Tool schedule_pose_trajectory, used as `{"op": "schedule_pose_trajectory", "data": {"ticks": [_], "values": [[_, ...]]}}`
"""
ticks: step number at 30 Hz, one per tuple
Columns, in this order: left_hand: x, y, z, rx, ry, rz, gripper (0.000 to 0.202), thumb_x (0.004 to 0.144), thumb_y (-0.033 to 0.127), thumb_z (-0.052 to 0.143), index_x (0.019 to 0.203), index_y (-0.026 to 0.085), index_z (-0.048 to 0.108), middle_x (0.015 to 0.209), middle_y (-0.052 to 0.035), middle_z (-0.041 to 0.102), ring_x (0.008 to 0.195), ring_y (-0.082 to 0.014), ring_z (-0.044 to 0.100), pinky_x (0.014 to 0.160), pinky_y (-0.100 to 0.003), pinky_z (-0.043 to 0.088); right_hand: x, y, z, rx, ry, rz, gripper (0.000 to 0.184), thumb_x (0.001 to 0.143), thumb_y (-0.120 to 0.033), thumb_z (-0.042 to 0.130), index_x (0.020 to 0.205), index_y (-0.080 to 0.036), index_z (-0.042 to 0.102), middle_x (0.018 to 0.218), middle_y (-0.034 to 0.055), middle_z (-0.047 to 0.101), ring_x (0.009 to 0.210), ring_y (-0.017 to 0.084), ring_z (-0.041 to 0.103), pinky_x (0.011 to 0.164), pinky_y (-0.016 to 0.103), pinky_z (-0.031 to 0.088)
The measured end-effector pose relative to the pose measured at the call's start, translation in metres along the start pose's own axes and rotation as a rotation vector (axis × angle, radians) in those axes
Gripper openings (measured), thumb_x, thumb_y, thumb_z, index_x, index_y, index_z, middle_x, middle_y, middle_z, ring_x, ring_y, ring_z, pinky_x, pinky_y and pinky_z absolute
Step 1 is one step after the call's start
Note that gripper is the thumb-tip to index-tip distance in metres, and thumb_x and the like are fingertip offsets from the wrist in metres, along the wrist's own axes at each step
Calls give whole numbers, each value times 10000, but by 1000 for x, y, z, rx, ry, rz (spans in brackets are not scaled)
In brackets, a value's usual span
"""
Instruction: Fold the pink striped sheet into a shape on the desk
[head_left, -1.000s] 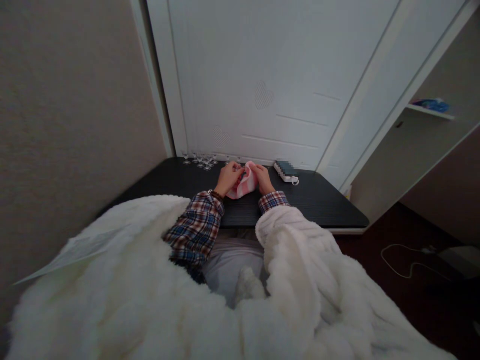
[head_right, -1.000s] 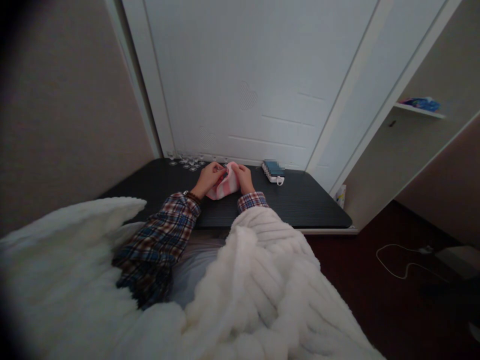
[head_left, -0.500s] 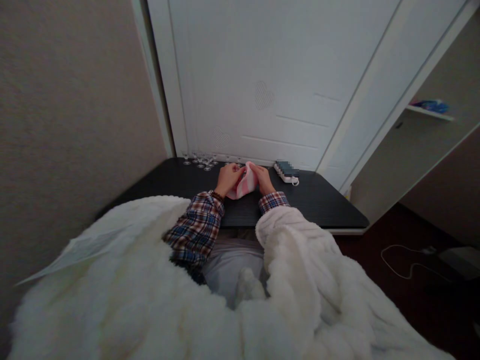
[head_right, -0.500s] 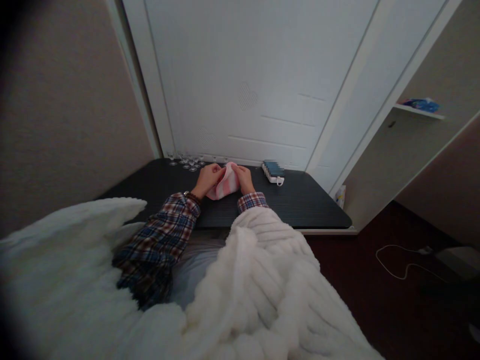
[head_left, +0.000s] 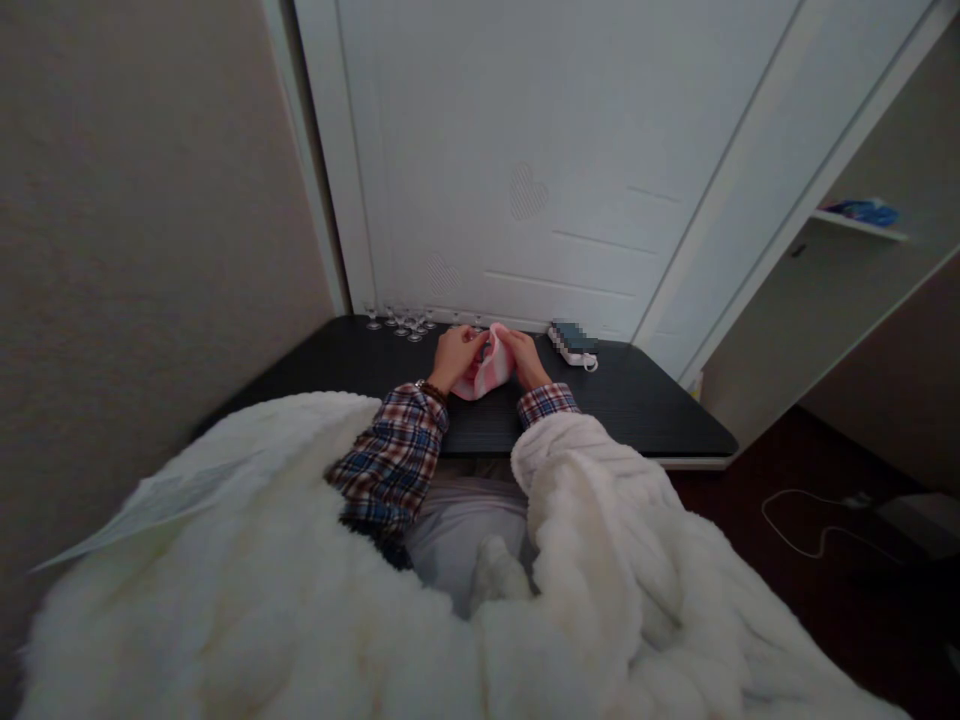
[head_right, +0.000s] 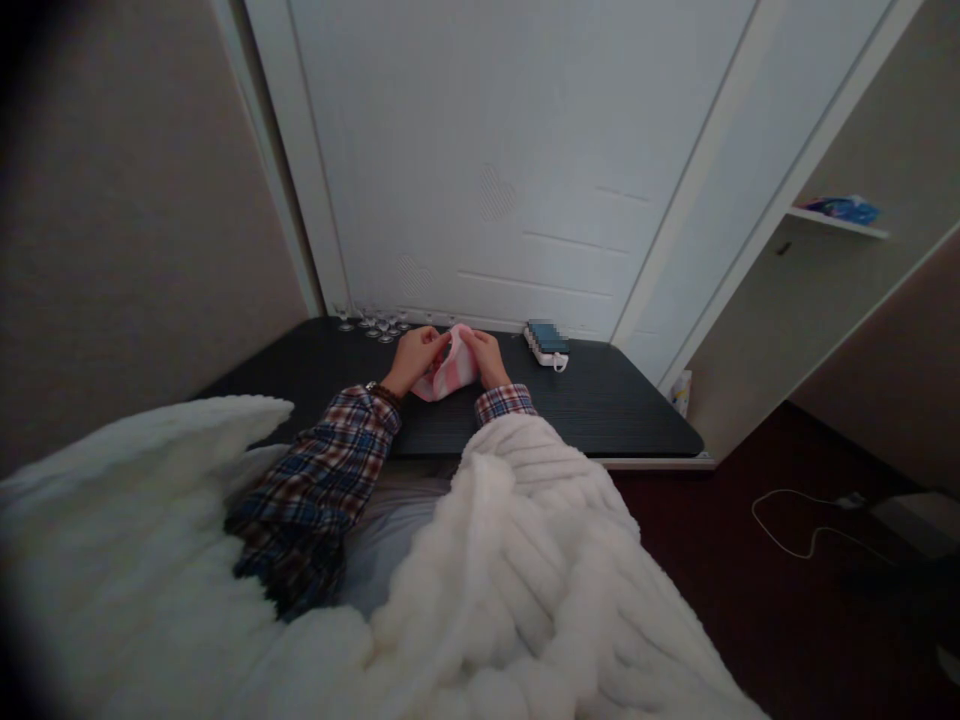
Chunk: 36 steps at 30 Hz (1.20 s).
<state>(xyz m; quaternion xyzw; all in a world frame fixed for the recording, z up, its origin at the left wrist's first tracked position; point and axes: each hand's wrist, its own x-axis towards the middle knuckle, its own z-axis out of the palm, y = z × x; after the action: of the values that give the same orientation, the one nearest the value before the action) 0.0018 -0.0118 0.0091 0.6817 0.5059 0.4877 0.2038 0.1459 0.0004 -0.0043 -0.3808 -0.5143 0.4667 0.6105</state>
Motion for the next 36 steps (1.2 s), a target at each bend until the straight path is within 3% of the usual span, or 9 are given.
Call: {"op": "schedule_pose_trajectory", "data": {"ticks": [5, 13, 19, 23, 30, 36], "values": [[-1, 1, 0, -71, 59, 3, 470, 824, 586, 561, 566, 195, 526, 485, 10, 528, 506, -137, 516, 557, -254, 364, -2, -3, 3, 13, -42, -14, 480, 571, -592, 762, 756, -163, 650, 653, -12, 631, 606, 116, 534, 625, 274, 432], [-1, 0, 1, -70, 59, -18, 524, 809, 644, 541, 568, 180, 578, 485, -3, 528, 512, -140, 518, 530, -250, 350, -3, -4, 4, -9, -9, -43, 489, 577, -606, 751, 764, -162, 668, 677, -9, 643, 638, 112, 525, 632, 260, 414], [-1, 1, 2, -70, 39, -7, 412, 849, 531, 554, 633, 181, 572, 531, 0, 558, 524, -137, 544, 558, -246, 380, -3, -3, 3, -18, 22, -52, 453, 584, -575, 750, 735, -159, 652, 662, -15, 619, 615, 101, 490, 605, 253, 385], [-1, -1, 3, -92, 23, -7, 190, 818, 365, 632, 844, 176, 626, 611, 14, 597, 541, -128, 562, 573, -231, 402, -1, 0, 0, -38, 101, -69, 420, 594, -559, 738, 679, -164, 623, 626, -26, 581, 611, 98, 465, 606, 255, 376], [-5, 5, 0, -115, 56, 41, 324, 845, 362, 599, 1116, 192, 649, 879, -27, 659, 573, -110, 559, 544, -215, 412, -2, -1, -1, -25, 127, -61, 420, 590, -555, 737, 699, -162, 639, 671, -10, 615, 651, 110, 484, 650, 266, 407], [-6, 5, 0, -43, 26, 67, 309, 874, 396, 581, 1076, 183, 678, 808, -20, 672, 541, -108, 548, 578, -227, 410, 0, 1, -3, 31, 152, -74, 355, 601, -483, 738, 675, -154, 629, 637, -27, 590, 612, 89, 453, 611, 248, 377]]}}
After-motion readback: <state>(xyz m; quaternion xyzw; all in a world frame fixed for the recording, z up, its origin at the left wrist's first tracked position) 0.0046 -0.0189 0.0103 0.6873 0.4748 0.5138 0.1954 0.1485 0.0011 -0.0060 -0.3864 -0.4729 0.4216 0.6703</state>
